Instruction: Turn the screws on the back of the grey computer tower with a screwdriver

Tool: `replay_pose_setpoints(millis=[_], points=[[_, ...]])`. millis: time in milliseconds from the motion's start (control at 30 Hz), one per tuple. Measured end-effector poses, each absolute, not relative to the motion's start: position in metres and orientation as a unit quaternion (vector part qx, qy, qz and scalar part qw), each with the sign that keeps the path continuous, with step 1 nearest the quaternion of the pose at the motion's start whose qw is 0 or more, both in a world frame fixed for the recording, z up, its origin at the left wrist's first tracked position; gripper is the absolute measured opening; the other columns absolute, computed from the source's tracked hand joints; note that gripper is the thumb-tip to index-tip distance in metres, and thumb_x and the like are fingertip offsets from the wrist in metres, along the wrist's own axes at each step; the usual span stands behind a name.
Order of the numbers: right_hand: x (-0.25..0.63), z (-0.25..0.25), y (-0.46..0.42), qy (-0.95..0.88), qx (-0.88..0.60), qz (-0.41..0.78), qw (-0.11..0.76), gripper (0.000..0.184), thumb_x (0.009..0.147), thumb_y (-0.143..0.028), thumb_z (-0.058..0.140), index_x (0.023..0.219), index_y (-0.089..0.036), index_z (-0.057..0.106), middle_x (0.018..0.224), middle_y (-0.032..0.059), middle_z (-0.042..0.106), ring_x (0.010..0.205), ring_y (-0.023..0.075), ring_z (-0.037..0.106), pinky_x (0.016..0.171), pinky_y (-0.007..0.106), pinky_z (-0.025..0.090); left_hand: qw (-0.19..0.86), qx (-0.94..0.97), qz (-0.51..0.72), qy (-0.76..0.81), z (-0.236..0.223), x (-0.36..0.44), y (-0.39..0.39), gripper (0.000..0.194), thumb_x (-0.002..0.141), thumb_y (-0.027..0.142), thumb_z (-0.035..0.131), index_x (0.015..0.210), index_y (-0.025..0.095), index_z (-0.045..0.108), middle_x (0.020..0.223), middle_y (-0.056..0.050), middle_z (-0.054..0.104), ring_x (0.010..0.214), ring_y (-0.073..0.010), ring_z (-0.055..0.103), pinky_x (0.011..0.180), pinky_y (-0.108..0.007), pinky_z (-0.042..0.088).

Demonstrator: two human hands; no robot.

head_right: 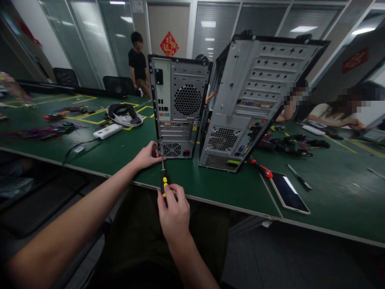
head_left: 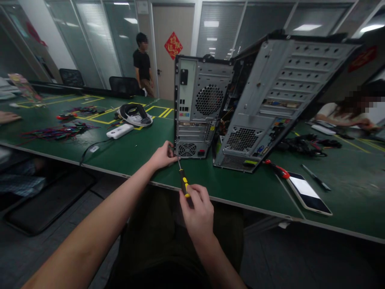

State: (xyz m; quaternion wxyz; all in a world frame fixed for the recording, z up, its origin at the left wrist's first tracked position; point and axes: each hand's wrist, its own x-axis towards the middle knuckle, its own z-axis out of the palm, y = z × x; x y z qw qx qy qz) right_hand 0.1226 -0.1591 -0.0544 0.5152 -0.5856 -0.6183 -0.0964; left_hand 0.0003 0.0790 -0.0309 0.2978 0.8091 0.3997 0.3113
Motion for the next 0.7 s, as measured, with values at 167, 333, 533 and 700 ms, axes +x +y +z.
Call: replay_pose_setpoints(millis=[167,333,533,700], points=[[0.122,-0.057,-0.159,-0.638,-0.573,-0.079,0.509,0.017,0.099,-0.021,0.063,0.113,-0.018,0.072,0.104,0.0107,0.067,0.091,0.0194,0.071,0.079,0.031,0.062,0.285,0.812,0.313,0.401,-0.033,0.001,0.080,0.056,0.074,0.050,0.081,0.110,0.024,0.046,0.075,0.002,0.066,0.067,-0.0195,0.065,0.063,-0.030,0.045],[0.122,-0.055,-0.158,-0.643,-0.569,-0.067,0.507,0.012,0.097,-0.019,0.064,0.106,-0.019,0.072,0.102,0.0099,0.068,0.089,0.0194,0.072,0.078,0.031,0.062,0.245,0.816,0.299,0.429,-0.030,0.005,0.079,0.060,0.071,0.052,0.083,0.112,0.023,0.049,0.077,-0.001,0.068,0.067,-0.0229,0.066,0.060,-0.032,0.043],[0.126,-0.049,-0.157,-0.647,-0.563,-0.055,0.511,0.013,0.095,-0.017,0.066,0.107,-0.019,0.071,0.102,0.0091,0.068,0.089,0.0194,0.073,0.076,0.030,0.063,0.211,0.826,0.276,0.444,-0.026,0.008,0.077,0.058,0.075,0.054,0.080,0.114,0.022,0.052,0.077,-0.004,0.068,0.070,-0.0255,0.068,0.061,-0.033,0.043],[0.127,-0.046,-0.152,-0.656,-0.553,-0.049,0.512,0.011,0.096,-0.017,0.066,0.105,-0.019,0.070,0.101,0.0089,0.066,0.090,0.0197,0.072,0.077,0.030,0.062,0.189,0.836,0.258,0.446,-0.026,0.009,0.079,0.059,0.076,0.058,0.077,0.117,0.023,0.052,0.079,-0.005,0.069,0.071,-0.0275,0.068,0.062,-0.033,0.043]])
